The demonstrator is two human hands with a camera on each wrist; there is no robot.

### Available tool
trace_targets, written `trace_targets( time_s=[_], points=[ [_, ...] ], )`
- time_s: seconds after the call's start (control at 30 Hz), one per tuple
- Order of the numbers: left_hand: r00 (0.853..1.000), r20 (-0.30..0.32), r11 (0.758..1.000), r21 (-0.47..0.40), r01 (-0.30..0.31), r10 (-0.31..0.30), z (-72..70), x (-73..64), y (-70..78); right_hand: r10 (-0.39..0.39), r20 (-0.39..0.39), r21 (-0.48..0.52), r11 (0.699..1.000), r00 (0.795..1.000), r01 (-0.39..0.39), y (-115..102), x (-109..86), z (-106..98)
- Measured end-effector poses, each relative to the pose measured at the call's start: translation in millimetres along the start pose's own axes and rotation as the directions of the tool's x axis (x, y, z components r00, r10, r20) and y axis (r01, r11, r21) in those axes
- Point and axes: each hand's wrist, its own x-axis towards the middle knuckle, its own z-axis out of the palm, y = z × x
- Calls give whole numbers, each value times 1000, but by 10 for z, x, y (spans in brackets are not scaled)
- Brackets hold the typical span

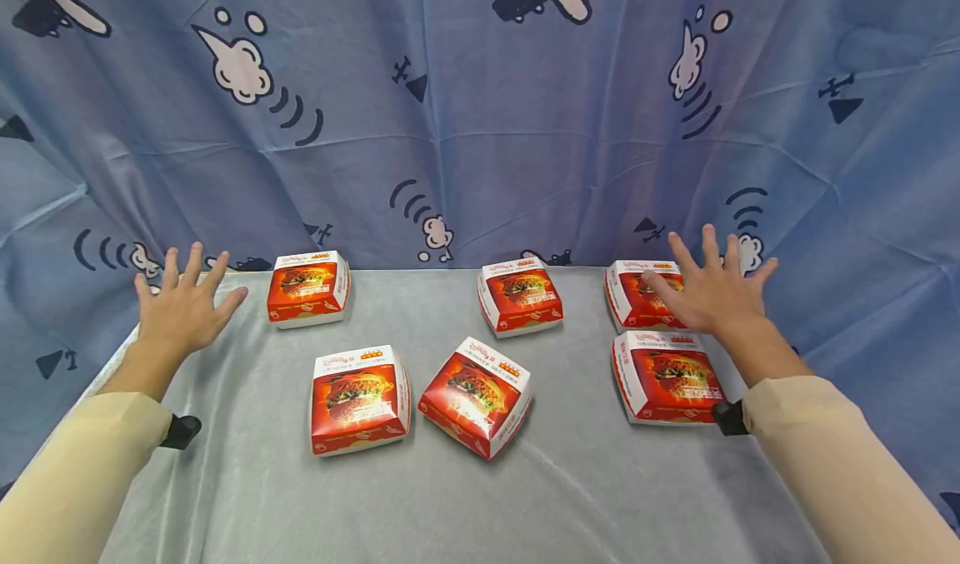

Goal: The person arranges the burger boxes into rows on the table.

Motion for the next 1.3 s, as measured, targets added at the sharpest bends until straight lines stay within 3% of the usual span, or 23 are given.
trace_targets(
  time_s=[0.77, 1.1, 1.3],
  points=[
    [999, 38, 999, -4, -32, 32, 137, 120, 410, -139, 3, -54, 989, 990, 139, -725, 118, 39],
    [992, 116, 994, -100, -41, 53, 225, 141, 525, -190, 29, 47, 981, 981, 189, -1083, 109, 0],
    [977, 193, 979, -199, -49, 88, 254, 148, 551, -220, 60, 133, 969, 974, 211, -1267, 82, -20]
  ],
)
